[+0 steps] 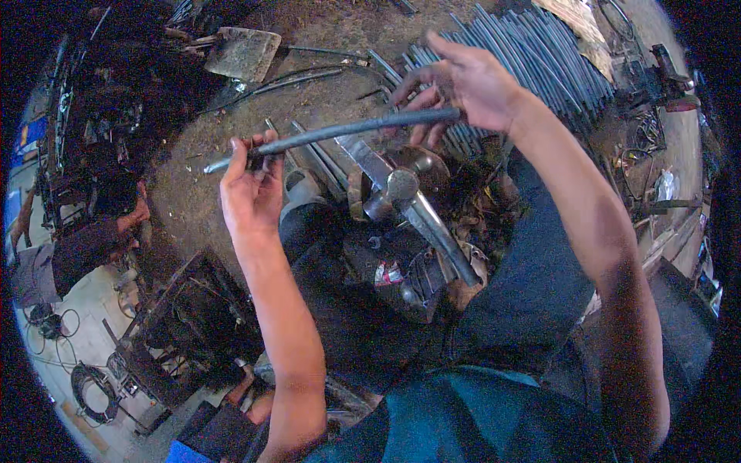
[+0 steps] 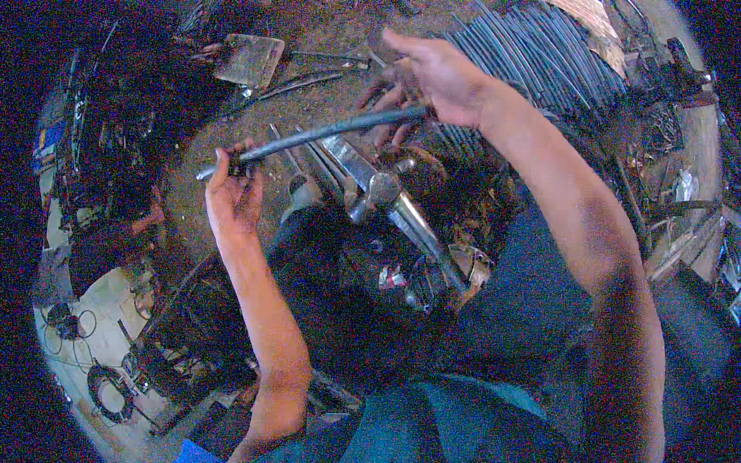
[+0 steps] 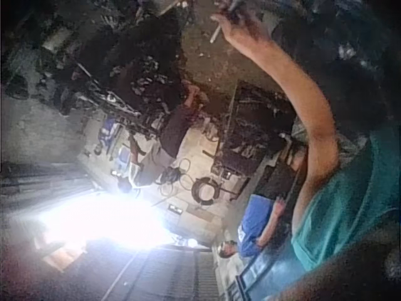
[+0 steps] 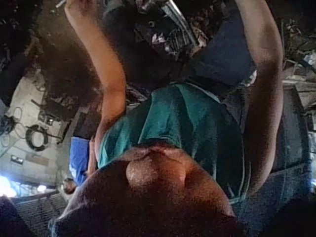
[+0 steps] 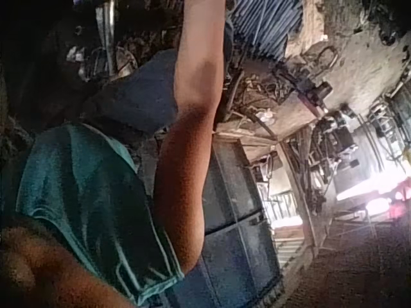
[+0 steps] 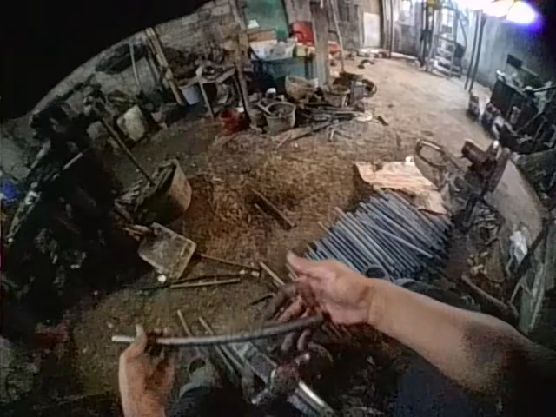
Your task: Straightening and shaping metal rods using a hammer and anvil.
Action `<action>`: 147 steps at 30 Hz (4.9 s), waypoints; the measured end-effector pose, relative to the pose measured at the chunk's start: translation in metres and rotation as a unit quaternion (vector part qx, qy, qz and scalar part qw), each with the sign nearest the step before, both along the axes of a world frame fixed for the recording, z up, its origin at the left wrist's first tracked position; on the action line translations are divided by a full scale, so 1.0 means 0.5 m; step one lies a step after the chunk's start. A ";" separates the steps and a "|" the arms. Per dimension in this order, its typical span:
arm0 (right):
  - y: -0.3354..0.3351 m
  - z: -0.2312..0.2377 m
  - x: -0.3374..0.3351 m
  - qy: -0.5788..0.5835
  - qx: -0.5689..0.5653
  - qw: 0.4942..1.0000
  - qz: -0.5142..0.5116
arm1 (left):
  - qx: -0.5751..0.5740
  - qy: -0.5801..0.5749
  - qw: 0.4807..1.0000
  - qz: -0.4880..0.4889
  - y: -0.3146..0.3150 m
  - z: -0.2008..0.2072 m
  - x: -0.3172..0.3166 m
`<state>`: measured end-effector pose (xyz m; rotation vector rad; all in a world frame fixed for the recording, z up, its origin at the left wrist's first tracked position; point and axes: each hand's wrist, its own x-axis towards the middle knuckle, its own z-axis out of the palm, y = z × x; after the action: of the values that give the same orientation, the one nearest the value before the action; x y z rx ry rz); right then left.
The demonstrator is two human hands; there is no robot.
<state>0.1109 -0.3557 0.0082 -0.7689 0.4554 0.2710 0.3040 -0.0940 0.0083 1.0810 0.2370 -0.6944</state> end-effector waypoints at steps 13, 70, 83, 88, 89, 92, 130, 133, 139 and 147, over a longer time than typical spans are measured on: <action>-0.074 0.011 0.012 0.002 0.060 0.889 -0.453 | -0.013 -0.279 0.886 -0.371 -0.048 0.046 -0.148; 0.113 -0.064 -0.102 0.006 -0.706 0.650 0.281 | 0.087 0.142 0.948 -0.271 -0.018 -0.032 -0.241; 0.242 -0.154 -0.230 0.051 -0.579 0.763 0.283 | 0.076 0.088 0.961 -0.250 0.077 -0.068 -0.306; 0.266 -0.157 -0.257 0.056 -0.606 0.741 0.283 | 0.049 0.101 0.973 -0.204 0.122 -0.092 -0.373; 0.271 -0.157 -0.259 0.053 -0.608 0.741 0.279 | 0.047 0.087 0.975 -0.199 0.129 -0.096 -0.393; 0.289 -0.152 -0.271 0.039 -0.621 0.737 0.264 | 0.058 0.110 0.977 -0.173 0.130 -0.100 -0.425; 0.208 -0.110 -0.296 0.017 -0.066 0.970 -0.232 | 0.056 -0.163 0.951 -0.258 0.061 0.073 -0.465; 0.201 -0.095 -0.285 0.089 -0.080 0.962 -0.247 | 0.315 -0.201 0.888 -0.268 0.037 -0.028 -0.499; 0.196 -0.086 -0.293 0.058 -0.092 0.969 -0.223 | 0.567 -0.452 0.634 -0.269 -0.015 -0.167 -0.565; 0.192 -0.164 -0.285 0.105 -0.282 0.949 -0.093 | 0.488 -0.300 0.770 -0.281 0.073 -0.175 -0.461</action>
<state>-0.0315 -0.2596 -0.0737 -1.2535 0.8222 0.0405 0.0737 -0.0574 -0.0790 2.3851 -0.3629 -0.7056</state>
